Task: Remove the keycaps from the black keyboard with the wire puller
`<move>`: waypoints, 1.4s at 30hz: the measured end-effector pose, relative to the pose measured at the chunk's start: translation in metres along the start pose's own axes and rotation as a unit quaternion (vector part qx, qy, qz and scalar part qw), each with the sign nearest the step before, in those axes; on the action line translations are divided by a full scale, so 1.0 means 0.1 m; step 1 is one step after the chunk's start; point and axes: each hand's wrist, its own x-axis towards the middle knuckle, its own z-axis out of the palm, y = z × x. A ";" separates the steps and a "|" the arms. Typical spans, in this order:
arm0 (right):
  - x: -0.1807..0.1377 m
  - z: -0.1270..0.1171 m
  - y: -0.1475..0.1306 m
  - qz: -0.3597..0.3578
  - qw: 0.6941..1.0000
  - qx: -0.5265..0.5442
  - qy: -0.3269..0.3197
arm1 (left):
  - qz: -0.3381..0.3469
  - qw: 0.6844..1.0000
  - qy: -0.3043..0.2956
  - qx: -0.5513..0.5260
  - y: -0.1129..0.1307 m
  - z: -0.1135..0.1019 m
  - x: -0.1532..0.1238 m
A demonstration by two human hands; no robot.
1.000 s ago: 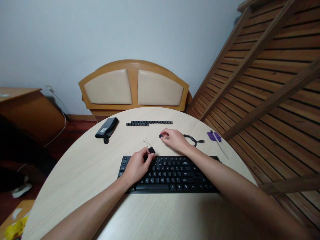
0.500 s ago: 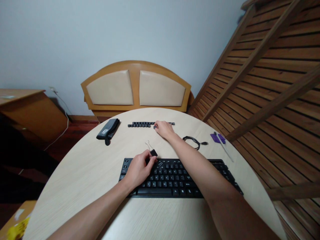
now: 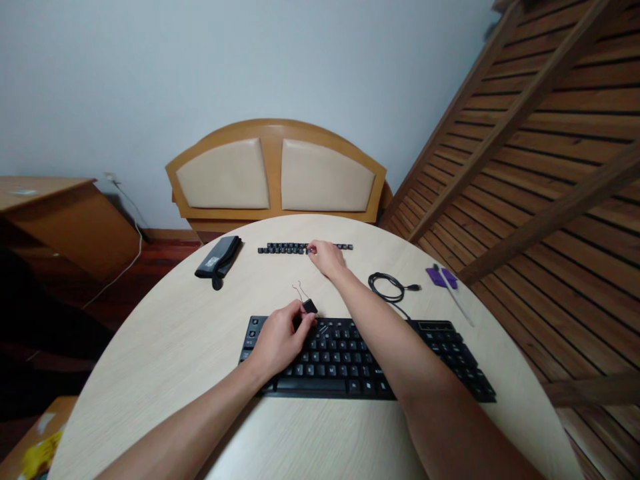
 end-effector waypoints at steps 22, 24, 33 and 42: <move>0.02 0.05 0.00 -0.006 0.999 0.043 0.012 | -0.002 1.000 -0.004 -0.003 0.00 -0.01 0.01; 0.02 0.05 0.00 -0.005 0.999 0.043 0.010 | 0.000 1.000 -0.003 -0.003 -0.01 0.00 0.01; -0.01 -0.04 0.00 -0.007 0.999 0.035 -0.015 | 0.003 1.000 -0.005 -0.006 -0.02 0.00 0.00; -0.83 -0.67 0.12 -0.069 0.992 0.037 -0.097 | 0.008 1.000 -0.009 -0.021 0.01 -0.02 -0.01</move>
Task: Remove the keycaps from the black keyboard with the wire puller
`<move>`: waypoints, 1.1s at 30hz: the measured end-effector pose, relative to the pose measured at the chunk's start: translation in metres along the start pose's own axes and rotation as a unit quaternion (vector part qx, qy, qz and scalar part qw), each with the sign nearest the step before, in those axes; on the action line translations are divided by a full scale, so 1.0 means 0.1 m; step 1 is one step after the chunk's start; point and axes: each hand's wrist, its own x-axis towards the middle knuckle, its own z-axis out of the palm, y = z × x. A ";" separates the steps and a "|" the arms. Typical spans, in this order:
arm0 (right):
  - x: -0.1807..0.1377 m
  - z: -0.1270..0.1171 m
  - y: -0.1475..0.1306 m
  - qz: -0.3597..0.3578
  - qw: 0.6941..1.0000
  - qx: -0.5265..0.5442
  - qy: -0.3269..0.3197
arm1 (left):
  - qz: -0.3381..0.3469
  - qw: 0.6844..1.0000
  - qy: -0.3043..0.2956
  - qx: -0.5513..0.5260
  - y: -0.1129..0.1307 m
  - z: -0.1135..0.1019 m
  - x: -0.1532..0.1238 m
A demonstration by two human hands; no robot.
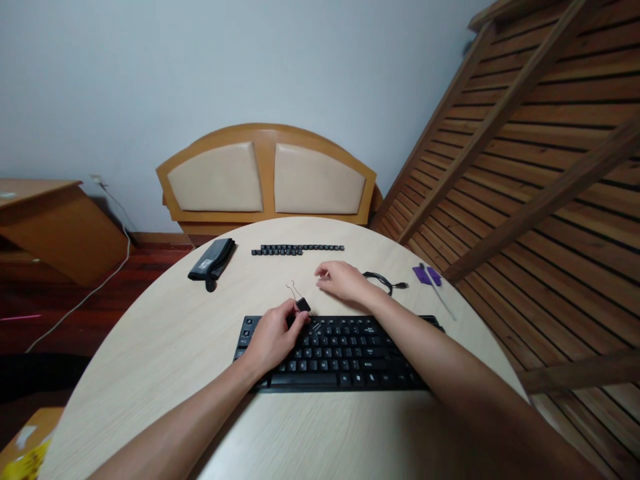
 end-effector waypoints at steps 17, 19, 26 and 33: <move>-1.11 0.15 0.00 -0.132 0.976 0.170 0.021 | 0.027 0.999 -0.019 0.007 0.11 -0.03 -0.02; -1.11 0.17 -0.02 -0.134 0.977 0.162 0.026 | 0.023 0.999 -0.023 0.026 0.16 -0.03 -0.04; -1.13 0.20 -0.09 -0.130 0.980 0.148 0.038 | 0.029 1.000 -0.008 -0.006 0.10 0.08 -0.06; -1.13 0.19 -0.09 -0.129 0.981 0.140 0.040 | 0.020 0.999 -0.002 -0.026 0.02 0.09 -0.03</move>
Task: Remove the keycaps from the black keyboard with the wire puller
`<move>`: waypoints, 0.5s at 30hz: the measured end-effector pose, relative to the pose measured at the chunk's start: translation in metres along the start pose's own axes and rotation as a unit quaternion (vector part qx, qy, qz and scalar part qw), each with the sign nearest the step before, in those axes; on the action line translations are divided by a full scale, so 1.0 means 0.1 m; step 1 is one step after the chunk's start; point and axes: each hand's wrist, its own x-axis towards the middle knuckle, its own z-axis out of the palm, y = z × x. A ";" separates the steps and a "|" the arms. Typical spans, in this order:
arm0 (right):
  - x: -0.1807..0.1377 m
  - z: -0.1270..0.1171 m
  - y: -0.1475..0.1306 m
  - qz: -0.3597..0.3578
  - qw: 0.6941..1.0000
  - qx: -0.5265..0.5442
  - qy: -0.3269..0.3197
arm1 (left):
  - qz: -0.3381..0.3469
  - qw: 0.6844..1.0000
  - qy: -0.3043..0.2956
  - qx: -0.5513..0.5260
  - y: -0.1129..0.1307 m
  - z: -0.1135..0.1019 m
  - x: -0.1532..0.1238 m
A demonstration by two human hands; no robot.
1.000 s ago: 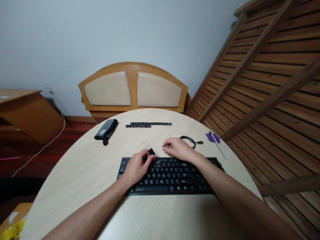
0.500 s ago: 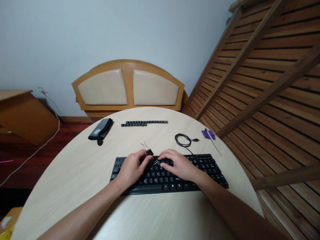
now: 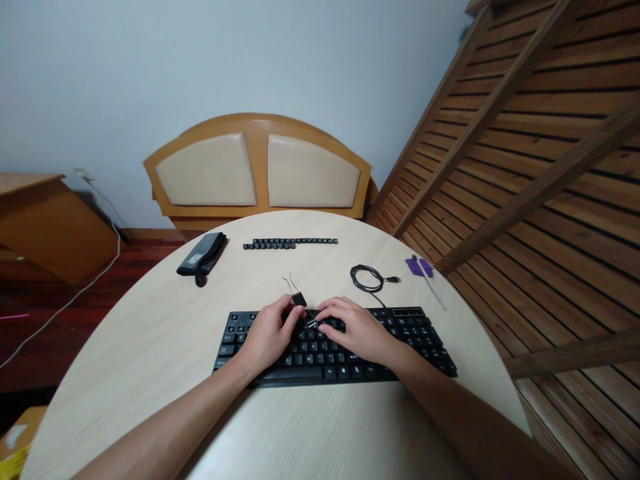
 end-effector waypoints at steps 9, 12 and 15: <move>0.00 -0.01 -0.01 -0.003 1.000 -0.004 0.002 | 0.010 0.999 -0.040 -0.004 0.03 -0.04 0.02; 0.00 0.00 0.00 -0.006 1.000 -0.010 0.003 | 0.041 0.997 -0.044 0.045 0.04 -0.04 -0.01; 0.00 0.00 0.00 -0.009 1.000 -0.017 0.004 | 0.097 0.989 -0.053 0.095 0.06 -0.01 -0.05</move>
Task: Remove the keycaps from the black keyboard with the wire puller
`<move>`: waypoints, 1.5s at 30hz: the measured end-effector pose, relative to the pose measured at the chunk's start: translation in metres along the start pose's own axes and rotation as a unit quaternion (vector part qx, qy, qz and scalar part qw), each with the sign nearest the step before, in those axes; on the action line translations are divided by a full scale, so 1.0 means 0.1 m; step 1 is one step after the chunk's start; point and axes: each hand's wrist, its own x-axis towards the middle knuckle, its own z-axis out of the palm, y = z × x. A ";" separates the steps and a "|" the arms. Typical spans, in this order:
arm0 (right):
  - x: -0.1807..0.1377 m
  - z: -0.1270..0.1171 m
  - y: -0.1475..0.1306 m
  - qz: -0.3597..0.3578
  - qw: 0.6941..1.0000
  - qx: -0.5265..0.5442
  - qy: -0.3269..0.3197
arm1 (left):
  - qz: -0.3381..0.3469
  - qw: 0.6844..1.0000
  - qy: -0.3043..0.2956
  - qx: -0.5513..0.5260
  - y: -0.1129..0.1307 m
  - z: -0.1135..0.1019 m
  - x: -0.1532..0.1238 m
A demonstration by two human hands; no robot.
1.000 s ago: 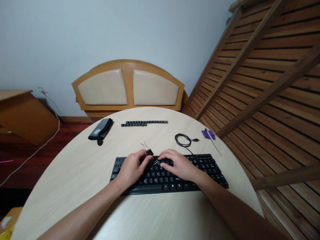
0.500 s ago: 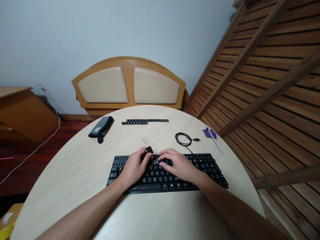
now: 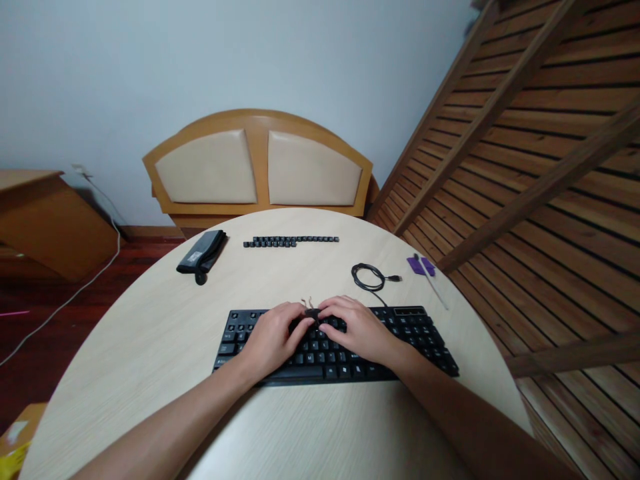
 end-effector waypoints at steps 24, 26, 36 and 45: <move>0.07 0.05 -0.08 0.006 1.000 0.015 0.017 | -0.084 0.981 0.020 -0.176 -0.06 0.03 0.05; 0.07 0.04 -0.08 0.009 0.999 0.027 0.023 | -0.079 0.978 0.025 -0.189 -0.06 0.03 0.05; 0.03 0.05 -0.07 0.020 0.998 0.062 0.026 | -0.080 0.973 0.020 -0.215 -0.06 0.01 0.04; 0.01 0.06 -0.04 -0.053 0.997 0.056 0.025 | -0.090 0.975 0.036 -0.201 -0.06 0.02 0.04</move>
